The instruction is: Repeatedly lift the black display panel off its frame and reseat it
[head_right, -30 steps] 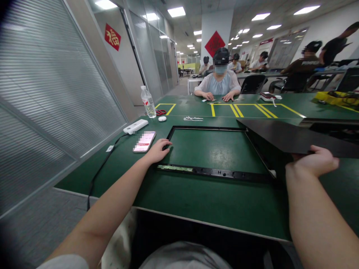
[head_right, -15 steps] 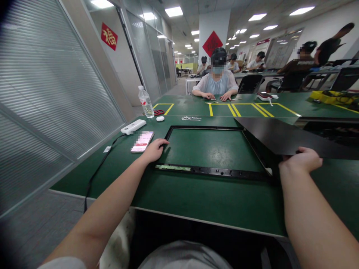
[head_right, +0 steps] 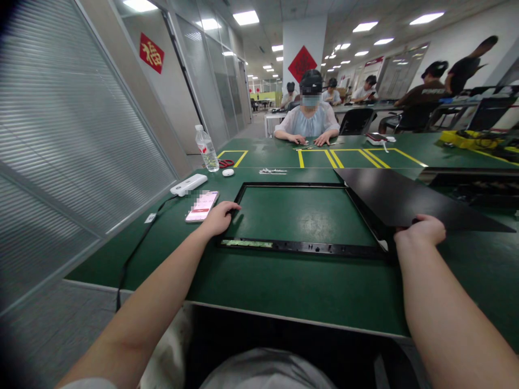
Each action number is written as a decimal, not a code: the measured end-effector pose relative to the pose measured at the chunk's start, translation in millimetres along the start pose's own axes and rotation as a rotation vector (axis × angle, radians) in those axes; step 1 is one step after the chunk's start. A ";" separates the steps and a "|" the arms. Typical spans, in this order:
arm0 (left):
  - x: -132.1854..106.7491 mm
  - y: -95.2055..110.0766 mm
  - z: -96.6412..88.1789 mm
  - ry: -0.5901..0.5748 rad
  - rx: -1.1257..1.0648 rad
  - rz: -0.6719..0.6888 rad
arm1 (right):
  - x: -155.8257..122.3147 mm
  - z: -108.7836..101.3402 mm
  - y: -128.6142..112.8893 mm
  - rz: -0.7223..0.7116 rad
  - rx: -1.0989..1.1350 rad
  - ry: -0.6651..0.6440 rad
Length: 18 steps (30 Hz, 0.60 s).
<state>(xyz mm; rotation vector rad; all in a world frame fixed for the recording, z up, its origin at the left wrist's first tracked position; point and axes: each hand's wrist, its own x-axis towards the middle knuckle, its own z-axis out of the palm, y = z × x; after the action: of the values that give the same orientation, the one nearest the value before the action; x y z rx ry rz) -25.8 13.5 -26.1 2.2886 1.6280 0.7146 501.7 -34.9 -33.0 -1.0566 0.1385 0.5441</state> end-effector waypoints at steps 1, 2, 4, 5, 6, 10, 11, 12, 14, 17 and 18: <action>0.0 -0.1 0.2 0.000 0.001 0.001 | -2.8 0.4 -0.5 0.004 -0.002 0.044; 0.0 -0.3 0.5 0.001 -0.001 0.001 | -5.7 0.9 -1.1 0.009 -0.004 0.080; 0.1 -1.1 1.1 0.005 -0.008 0.002 | -11.1 1.8 -3.0 0.036 -0.007 0.119; 0.1 -1.5 1.4 0.007 -0.012 0.004 | -13.6 2.3 -4.2 0.056 -0.002 0.127; 0.2 -1.8 1.5 0.008 -0.013 0.005 | -15.9 2.7 -5.4 0.075 0.008 0.130; 0.0 -1.6 1.2 0.002 -0.007 0.006 | -23.4 4.0 -9.0 0.109 0.051 0.129; -0.1 -1.3 1.2 0.000 -0.007 0.004 | -25.1 4.1 -9.5 0.111 0.047 0.130; -0.2 -1.1 1.3 -0.002 -0.008 0.003 | -26.7 4.3 -9.8 0.114 0.038 0.130; -0.3 -0.6 2.1 -0.008 -0.012 -0.004 | -30.0 4.5 -10.2 0.118 0.014 0.124; -0.4 -0.1 4.7 -0.020 -0.013 0.004 | -35.7 5.2 -10.9 0.113 -0.021 0.111; -0.4 0.1 5.8 -0.019 -0.011 0.010 | -37.8 5.4 -11.1 0.111 -0.030 0.103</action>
<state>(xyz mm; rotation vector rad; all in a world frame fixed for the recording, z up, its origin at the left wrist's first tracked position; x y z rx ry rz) -22.8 13.6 -31.1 2.2901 1.6010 0.7002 473.8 -48.0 -7.8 -1.1112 0.2816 0.5931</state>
